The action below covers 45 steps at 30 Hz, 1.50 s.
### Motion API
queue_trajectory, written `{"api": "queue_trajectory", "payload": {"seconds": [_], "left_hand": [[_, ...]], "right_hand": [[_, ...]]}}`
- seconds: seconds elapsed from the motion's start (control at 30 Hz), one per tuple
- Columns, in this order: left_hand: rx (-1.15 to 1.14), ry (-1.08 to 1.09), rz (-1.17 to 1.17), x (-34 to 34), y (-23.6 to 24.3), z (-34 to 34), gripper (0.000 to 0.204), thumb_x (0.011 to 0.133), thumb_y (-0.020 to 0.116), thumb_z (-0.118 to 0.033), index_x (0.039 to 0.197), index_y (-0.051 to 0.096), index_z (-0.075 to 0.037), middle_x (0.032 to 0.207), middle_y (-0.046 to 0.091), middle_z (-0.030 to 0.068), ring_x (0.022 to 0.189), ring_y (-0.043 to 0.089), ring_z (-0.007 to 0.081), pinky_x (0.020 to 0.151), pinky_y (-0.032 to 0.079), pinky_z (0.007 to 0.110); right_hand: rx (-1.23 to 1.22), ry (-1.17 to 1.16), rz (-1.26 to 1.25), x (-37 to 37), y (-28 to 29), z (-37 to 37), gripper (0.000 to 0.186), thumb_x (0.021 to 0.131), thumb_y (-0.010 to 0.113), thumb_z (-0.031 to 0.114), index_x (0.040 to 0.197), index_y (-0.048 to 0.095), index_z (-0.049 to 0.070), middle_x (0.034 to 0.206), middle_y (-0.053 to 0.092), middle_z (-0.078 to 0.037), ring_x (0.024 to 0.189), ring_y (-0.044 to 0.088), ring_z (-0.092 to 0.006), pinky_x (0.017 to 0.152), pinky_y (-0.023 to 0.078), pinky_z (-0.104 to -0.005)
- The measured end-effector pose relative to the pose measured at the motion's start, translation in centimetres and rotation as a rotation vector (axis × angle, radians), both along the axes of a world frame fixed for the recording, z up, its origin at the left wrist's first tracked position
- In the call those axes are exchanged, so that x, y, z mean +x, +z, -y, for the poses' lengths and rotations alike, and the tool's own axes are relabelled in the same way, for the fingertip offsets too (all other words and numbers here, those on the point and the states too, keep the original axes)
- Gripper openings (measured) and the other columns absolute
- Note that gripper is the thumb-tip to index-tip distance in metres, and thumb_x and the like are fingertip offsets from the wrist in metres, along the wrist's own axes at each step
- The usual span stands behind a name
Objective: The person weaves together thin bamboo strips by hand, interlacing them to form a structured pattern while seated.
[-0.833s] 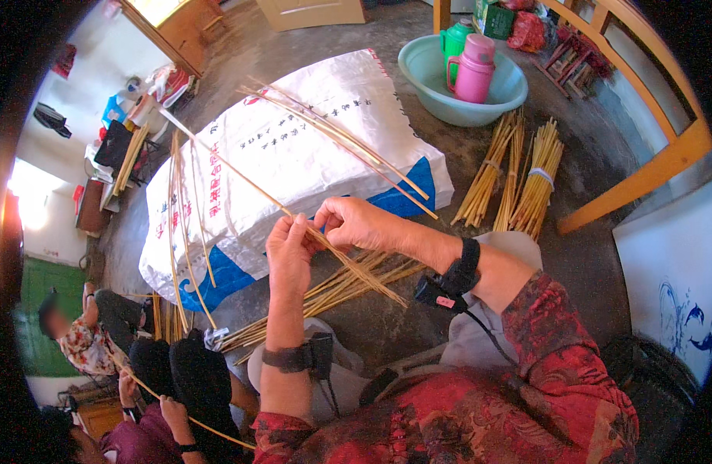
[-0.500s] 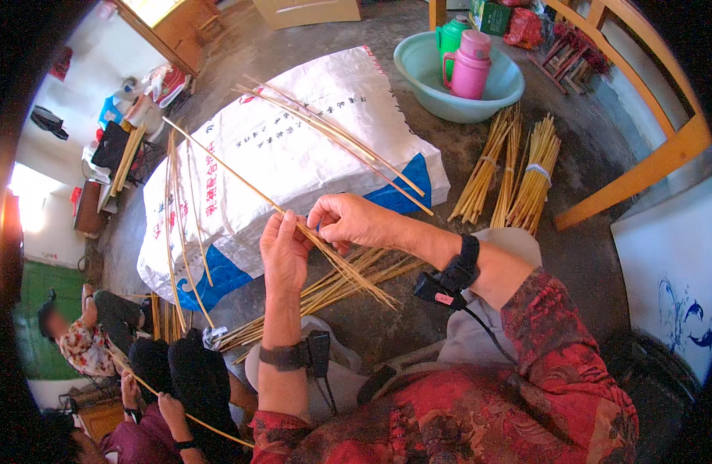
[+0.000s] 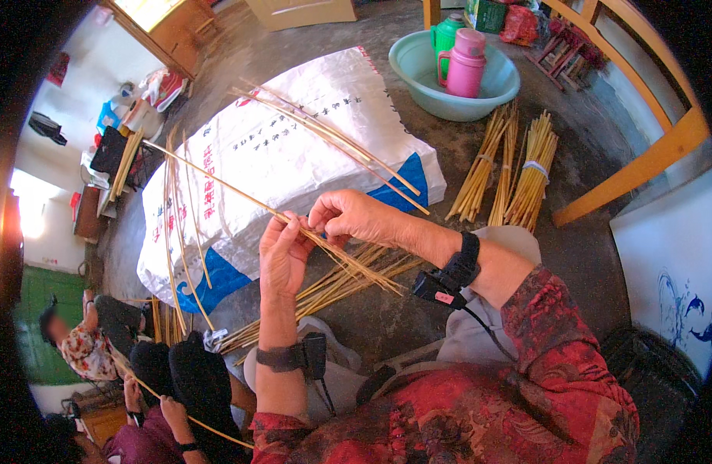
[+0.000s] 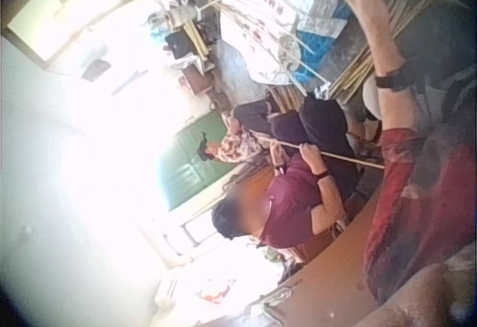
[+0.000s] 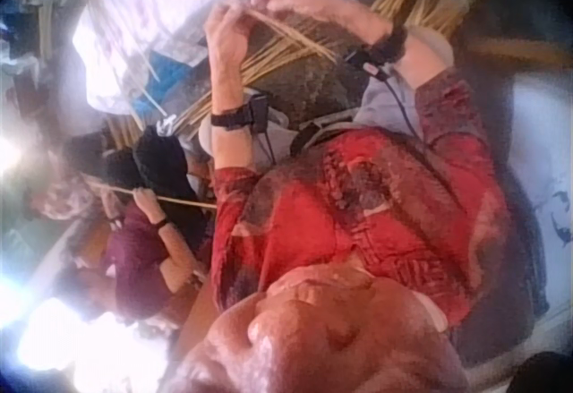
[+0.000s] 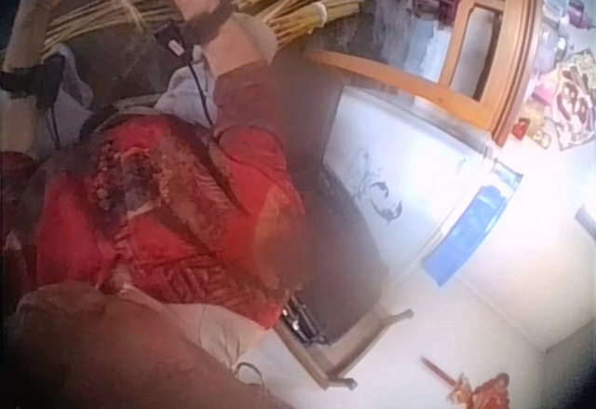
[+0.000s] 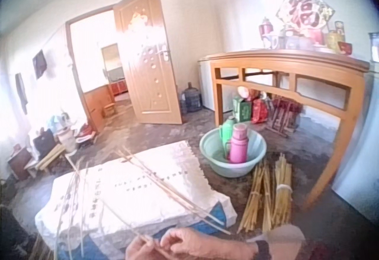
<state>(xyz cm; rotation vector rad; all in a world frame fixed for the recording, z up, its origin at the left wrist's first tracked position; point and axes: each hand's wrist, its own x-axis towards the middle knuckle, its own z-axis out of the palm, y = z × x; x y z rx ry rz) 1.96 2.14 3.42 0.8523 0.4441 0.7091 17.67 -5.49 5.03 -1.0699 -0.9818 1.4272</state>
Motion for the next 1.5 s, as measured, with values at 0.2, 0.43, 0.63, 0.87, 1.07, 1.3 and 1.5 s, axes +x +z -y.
{"api": "queue_trajectory", "payload": {"seconds": [0.2,0.43,0.63,0.87,1.07,1.3,1.5], "left_hand": [[0.063,0.011,-0.026,0.2,0.1,-0.1,0.009,0.082,0.055,-0.006,0.09,0.051,-0.004,0.081,0.054,0.0037,0.074,0.052,0.0117,0.067,0.046,0.026],[0.135,0.042,-0.104,0.4,-0.6,-0.1,0.01,0.081,0.056,-0.005,0.09,0.051,-0.004,0.081,0.054,0.003,0.072,0.053,0.0117,0.065,0.045,0.024],[0.245,0.087,-0.222,0.7,-0.7,0.3,0.01,0.079,0.059,-0.007,0.087,0.054,-0.004,0.076,0.053,-0.0022,0.066,0.049,0.0052,0.06,0.04,0.018],[0.201,0.007,-0.207,0.2,-0.2,0.2,0.01,0.081,0.057,-0.008,0.089,0.052,-0.003,0.079,0.054,0.0009,0.068,0.052,0.0085,0.061,0.043,0.021],[0.103,-0.045,-0.11,0.0,-0.1,-0.1,0.011,0.084,0.053,-0.01,0.092,0.051,-0.003,0.082,0.054,0.0044,0.071,0.053,0.0132,0.064,0.046,0.026],[0.082,-0.06,-0.072,0.1,0.2,0.0,0.011,0.085,0.051,-0.008,0.094,0.053,-0.001,0.081,0.055,0.0048,0.072,0.053,0.0124,0.066,0.046,0.026],[0.09,-0.056,-0.072,0.0,0.6,0.0,0.013,0.085,0.051,-0.008,0.096,0.053,-0.001,0.082,0.055,0.0047,0.073,0.054,0.0125,0.066,0.046,0.027]], "right_hand": [[-0.017,0.011,0.037,-0.1,0.4,0.3,0.011,0.073,0.052,0.002,0.083,0.055,0.0,0.075,0.056,-0.005,0.062,0.056,-0.0114,0.055,0.049,-0.0247],[0.008,0.018,0.234,-0.4,0.4,0.5,0.01,0.076,0.056,0.008,0.082,0.055,0.0,0.069,0.055,-0.002,0.06,0.054,-0.0091,0.054,0.046,-0.0221],[-0.057,0.047,0.327,-0.3,0.4,0.4,0.011,0.075,0.055,0.009,0.082,0.054,0.0,0.071,0.055,-0.003,0.063,0.054,-0.0102,0.057,0.047,-0.0226],[-0.091,0.055,0.151,-0.2,-0.2,0.3,0.011,0.074,0.054,0.01,0.079,0.055,0.0,0.068,0.056,-0.005,0.059,0.055,-0.0115,0.054,0.047,-0.0242],[-0.129,0.08,0.028,-0.1,-0.4,0.2,0.012,0.075,0.052,0.008,0.084,0.055,0.001,0.073,0.055,-0.004,0.063,0.054,-0.0117,0.058,0.047,-0.0248],[-0.15,0.056,-0.051,0.0,-0.1,0.4,0.013,0.075,0.05,0.006,0.086,0.055,0.001,0.072,0.055,-0.004,0.063,0.054,-0.0117,0.058,0.048,-0.0249],[-0.164,0.081,-0.021,0.1,0.2,0.5,0.013,0.079,0.049,0.007,0.09,0.053,0.002,0.076,0.054,-0.002,0.067,0.053,-0.0092,0.06,0.047,-0.0231]]}}
